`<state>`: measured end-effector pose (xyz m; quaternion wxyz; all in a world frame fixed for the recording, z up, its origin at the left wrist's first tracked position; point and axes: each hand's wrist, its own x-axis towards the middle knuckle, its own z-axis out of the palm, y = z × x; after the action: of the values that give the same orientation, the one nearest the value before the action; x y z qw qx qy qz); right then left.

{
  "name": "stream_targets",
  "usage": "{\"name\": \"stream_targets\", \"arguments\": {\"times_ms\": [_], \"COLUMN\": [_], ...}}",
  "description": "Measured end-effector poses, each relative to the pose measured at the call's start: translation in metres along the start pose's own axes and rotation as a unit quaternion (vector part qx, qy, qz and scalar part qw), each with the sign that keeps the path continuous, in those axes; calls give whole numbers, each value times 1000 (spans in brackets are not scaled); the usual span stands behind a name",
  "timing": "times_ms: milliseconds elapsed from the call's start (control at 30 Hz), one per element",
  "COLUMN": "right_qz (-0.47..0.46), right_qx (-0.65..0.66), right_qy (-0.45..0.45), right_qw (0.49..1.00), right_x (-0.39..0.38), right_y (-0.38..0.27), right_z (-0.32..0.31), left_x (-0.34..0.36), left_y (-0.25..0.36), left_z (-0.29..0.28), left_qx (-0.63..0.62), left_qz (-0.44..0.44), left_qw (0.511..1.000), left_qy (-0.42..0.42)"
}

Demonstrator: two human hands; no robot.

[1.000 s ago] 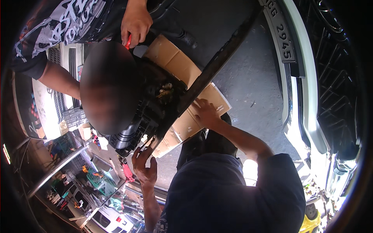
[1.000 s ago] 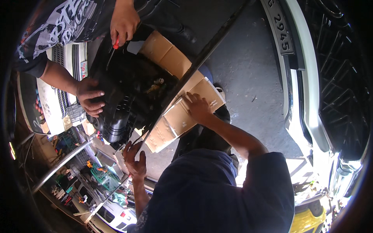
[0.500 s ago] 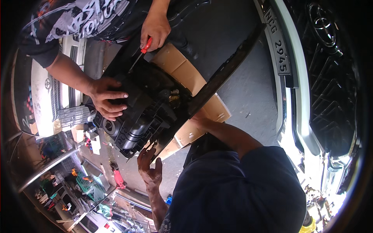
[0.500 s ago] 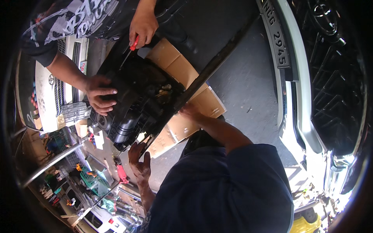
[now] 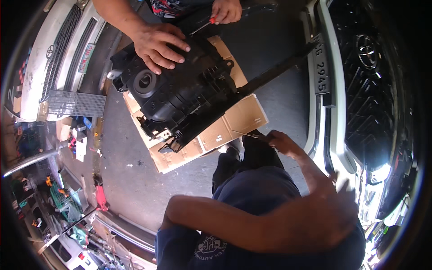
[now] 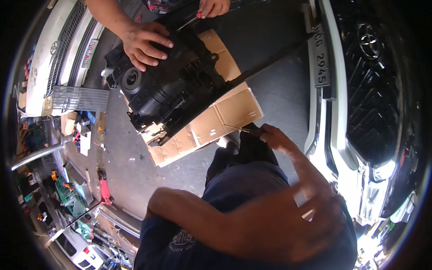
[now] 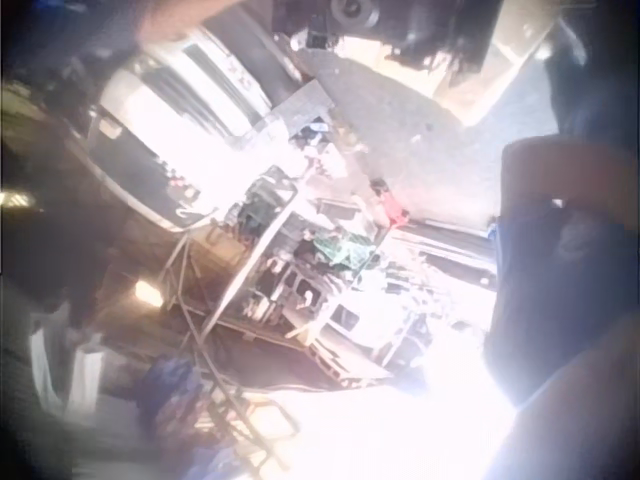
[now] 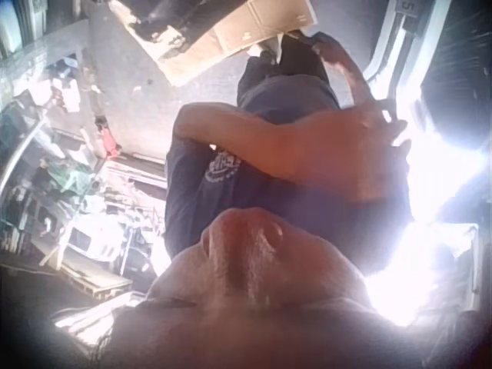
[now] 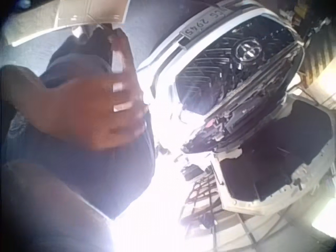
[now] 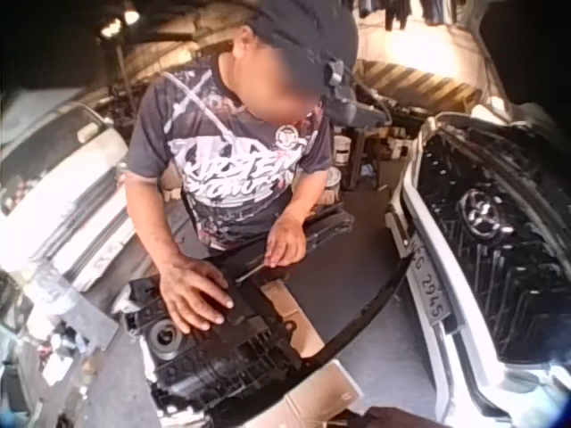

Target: The person places cardboard on a drum, sets down a car part with a coworker, and disassembles the car part using screwdrivers.

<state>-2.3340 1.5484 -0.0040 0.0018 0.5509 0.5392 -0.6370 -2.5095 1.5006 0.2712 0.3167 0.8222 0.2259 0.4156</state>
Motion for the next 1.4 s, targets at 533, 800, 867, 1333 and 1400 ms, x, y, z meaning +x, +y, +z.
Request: {"name": "stream_targets", "arguments": {"times_ms": [533, 800, 867, 1333, 1400], "right_qz": [-148, -297, -301, -340, -330], "right_qx": [110, -43, -86, -68, -94], "right_qy": [-31, -96, -120, -206, -204], "right_qw": [982, 949, 942, 915, 917], "right_x": [9, 143, 159, 203, 211], "right_y": [-130, -177, -196, -233, -230], "right_z": [-162, -196, -185, -175, -171], "left_x": [90, 64, 38, 47, 42], "left_y": [-23, -187, -240, -330, -330], "left_z": [-40, -5, 19, -12, -15], "left_qx": [274, -42, -175, -202, -203], "left_qz": [-15, -530, -506, -357, -362], "left_qw": [948, 764, 588, 421, 414], "left_qy": [-162, 366, 606, 809, 810]}}
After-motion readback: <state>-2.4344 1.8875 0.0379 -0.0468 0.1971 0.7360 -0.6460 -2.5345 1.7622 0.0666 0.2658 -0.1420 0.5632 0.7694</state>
